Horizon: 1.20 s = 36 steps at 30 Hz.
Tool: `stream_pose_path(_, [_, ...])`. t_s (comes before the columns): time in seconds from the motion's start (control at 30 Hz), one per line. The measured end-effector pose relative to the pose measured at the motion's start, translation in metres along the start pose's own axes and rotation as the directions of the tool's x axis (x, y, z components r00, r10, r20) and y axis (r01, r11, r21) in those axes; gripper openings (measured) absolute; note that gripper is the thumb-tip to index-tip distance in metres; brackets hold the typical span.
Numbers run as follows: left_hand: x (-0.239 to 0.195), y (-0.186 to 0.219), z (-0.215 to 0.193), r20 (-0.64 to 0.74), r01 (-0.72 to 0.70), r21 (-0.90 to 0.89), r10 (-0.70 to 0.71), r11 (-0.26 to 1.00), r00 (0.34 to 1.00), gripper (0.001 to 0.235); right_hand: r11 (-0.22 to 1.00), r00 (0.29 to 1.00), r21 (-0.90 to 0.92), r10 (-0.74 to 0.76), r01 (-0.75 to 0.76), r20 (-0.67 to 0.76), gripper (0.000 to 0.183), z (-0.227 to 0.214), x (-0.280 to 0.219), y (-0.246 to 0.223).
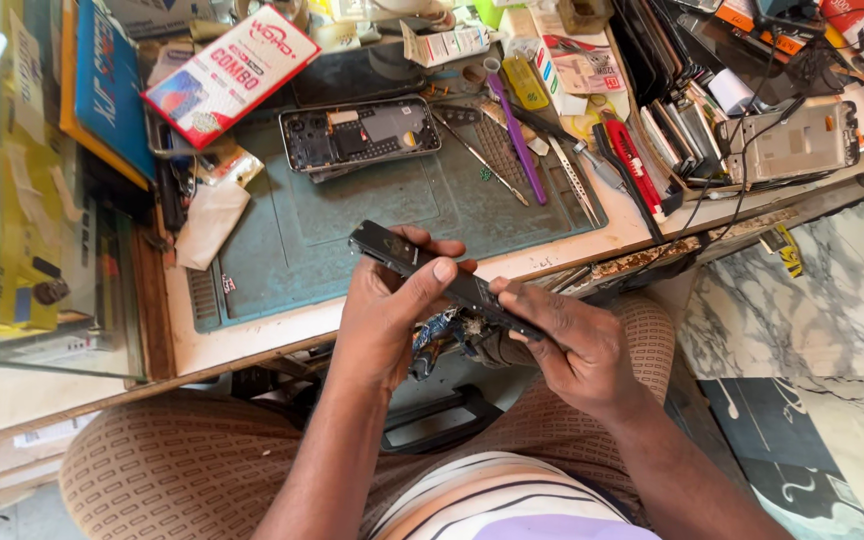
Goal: The person cleans the interior of a disassembled smartphone using a metal tool and a brush, then handles a new screen assembly and a battery. The person aligns the new screen with the phone frame and prepares to install it.
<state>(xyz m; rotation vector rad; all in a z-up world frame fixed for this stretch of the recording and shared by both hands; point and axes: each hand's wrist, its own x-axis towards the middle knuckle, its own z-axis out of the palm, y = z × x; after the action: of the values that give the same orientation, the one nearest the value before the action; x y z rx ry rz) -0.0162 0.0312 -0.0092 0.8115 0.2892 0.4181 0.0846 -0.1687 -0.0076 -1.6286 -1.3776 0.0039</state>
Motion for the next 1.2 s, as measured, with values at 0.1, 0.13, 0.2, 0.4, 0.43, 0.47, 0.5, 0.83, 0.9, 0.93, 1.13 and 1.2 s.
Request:
stream_pose_path(0.1, [-0.001, 0.003, 0.000, 0.034, -0.004, 0.026, 0.003, 1.000, 0.999, 0.070, 0.996, 0.999, -0.073, -0.049, 0.050, 0.019, 0.045, -0.001, -0.001, 0.000])
stream_pose_path(0.13, [-0.002, 0.005, -0.001, 0.063, -0.002, 0.056, -0.001, 0.998, 0.998, 0.076, 0.996, 0.998, -0.071, -0.053, 0.054, 0.021, 0.046, -0.001, -0.001, 0.001])
stream_pose_path(0.2, [-0.004, 0.012, -0.004, 0.150, -0.024, 0.112, 0.007, 0.993, 0.989, 0.090, 0.990, 0.996, -0.115, -0.083, 0.084, 0.012, 0.049, -0.002, -0.004, 0.003])
stream_pose_path(0.4, [-0.013, 0.030, -0.003, 0.259, -0.043, 0.104, 0.015, 0.994, 0.966, 0.091, 0.943, 0.981, -0.273, -0.189, 0.191, 0.035, 0.054, -0.004, -0.010, 0.009])
stream_pose_path(0.43, [-0.012, 0.028, 0.002, 0.214, 0.001, 0.084, -0.019, 0.996, 0.977, 0.085, 0.936, 0.979, -0.290, -0.197, 0.201, 0.041, 0.053, -0.005, -0.011, 0.009])
stream_pose_path(0.47, [-0.012, 0.026, 0.005, 0.168, 0.044, 0.061, -0.054, 0.997, 0.984, 0.080, 0.928, 0.977, -0.307, -0.206, 0.211, 0.048, 0.052, -0.004, -0.013, 0.009])
stream_pose_path(0.5, [-0.013, 0.026, 0.007, 0.155, 0.058, 0.042, -0.064, 0.997, 0.986, 0.074, 0.928, 0.979, -0.311, -0.200, 0.205, 0.047, 0.051, -0.004, -0.014, 0.009])
stream_pose_path(0.83, [-0.019, 0.029, 0.012, 0.217, -0.014, -0.008, 0.015, 1.000, 0.976, 0.054, 0.980, 0.998, -0.201, -0.007, -0.006, -0.062, 0.072, 0.010, -0.024, 0.007])
stream_pose_path(0.9, [-0.021, 0.031, 0.011, 0.260, -0.056, 0.008, 0.052, 0.998, 0.964, 0.057, 0.962, 0.964, 0.152, 0.243, -0.225, -0.108, 0.071, 0.012, -0.028, 0.008])
stream_pose_path(0.93, [-0.022, 0.032, 0.011, 0.283, -0.084, 0.030, 0.072, 0.996, 0.956, 0.059, 0.848, 0.909, 0.408, 0.407, -0.340, -0.089, 0.067, 0.013, -0.030, 0.009])
stream_pose_path(1.13, [-0.027, 0.032, 0.012, 0.368, -0.086, 0.044, 0.064, 0.995, 0.927, 0.067, 0.422, 0.812, 0.809, 0.572, -0.409, 0.112, 0.040, 0.016, -0.049, 0.014])
stream_pose_path(1.2, [-0.027, 0.034, 0.014, 0.375, -0.085, 0.039, 0.065, 0.996, 0.925, 0.068, 0.482, 0.792, 0.743, 0.601, -0.465, 0.106, 0.036, 0.017, -0.048, 0.014])
